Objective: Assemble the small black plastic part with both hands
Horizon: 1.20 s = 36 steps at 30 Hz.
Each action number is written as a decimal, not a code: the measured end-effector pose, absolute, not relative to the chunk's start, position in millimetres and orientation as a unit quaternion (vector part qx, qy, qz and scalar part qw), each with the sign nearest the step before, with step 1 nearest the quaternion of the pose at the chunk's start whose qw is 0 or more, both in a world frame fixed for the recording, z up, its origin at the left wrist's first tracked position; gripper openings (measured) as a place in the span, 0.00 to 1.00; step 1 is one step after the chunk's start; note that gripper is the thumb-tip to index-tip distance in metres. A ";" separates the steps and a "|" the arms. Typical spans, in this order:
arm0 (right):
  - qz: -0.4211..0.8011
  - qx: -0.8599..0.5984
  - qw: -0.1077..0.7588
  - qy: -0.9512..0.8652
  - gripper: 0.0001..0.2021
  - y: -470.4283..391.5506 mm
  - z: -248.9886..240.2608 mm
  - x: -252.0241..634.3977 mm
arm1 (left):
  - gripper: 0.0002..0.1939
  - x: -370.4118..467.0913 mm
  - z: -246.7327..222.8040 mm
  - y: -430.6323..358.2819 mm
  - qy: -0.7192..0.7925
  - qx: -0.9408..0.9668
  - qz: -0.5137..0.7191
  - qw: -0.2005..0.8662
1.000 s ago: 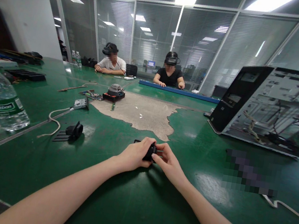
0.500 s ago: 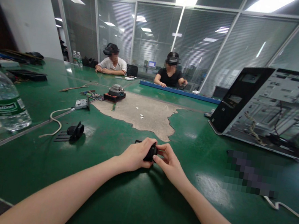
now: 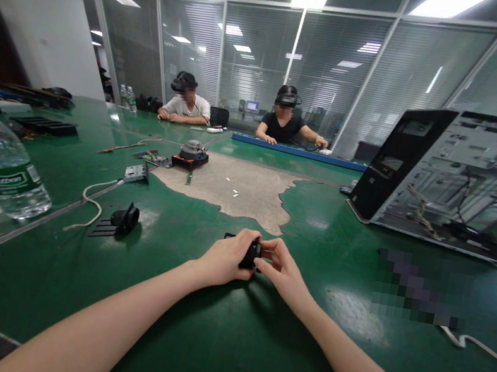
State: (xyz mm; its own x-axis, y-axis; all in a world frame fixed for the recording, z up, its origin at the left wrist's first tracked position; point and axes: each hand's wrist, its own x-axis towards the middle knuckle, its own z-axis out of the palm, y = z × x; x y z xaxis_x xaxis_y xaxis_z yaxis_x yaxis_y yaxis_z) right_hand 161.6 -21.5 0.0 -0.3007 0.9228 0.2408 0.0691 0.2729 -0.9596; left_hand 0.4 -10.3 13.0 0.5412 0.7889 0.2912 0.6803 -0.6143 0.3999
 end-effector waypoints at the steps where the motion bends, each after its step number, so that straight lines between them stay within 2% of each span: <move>1: 0.468 -0.376 0.461 -0.654 0.10 -22.4 0.7 161.5 | 0.32 0.6 13.3 -10.6 0.424 0.868 0.226 0.122; 9: 0.457 -0.411 0.459 -0.642 0.13 -20.6 1.0 159.6 | 0.31 1.1 12.5 -10.1 0.419 0.869 0.235 0.120; 18: 0.446 -0.390 0.462 -0.659 0.09 -24.3 1.6 161.2 | 0.32 1.7 12.1 -9.6 0.428 0.867 0.227 0.119; 25: 0.451 -0.409 0.450 -0.654 0.12 -19.1 -0.8 161.0 | 0.33 1.2 11.4 -9.2 0.421 0.869 0.232 0.118; 36: 0.461 -0.384 0.455 -0.658 0.10 -23.4 0.7 159.8 | 0.31 1.2 11.4 -9.4 0.416 0.873 0.232 0.105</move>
State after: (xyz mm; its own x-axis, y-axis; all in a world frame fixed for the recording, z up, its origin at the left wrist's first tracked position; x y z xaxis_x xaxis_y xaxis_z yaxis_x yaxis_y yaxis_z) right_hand 159.8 -23.4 0.7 -0.2901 0.9252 0.2447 0.0863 0.2800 -0.9561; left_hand 1.2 -9.4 11.4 0.5458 0.7756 0.3170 0.6785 -0.6311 0.3759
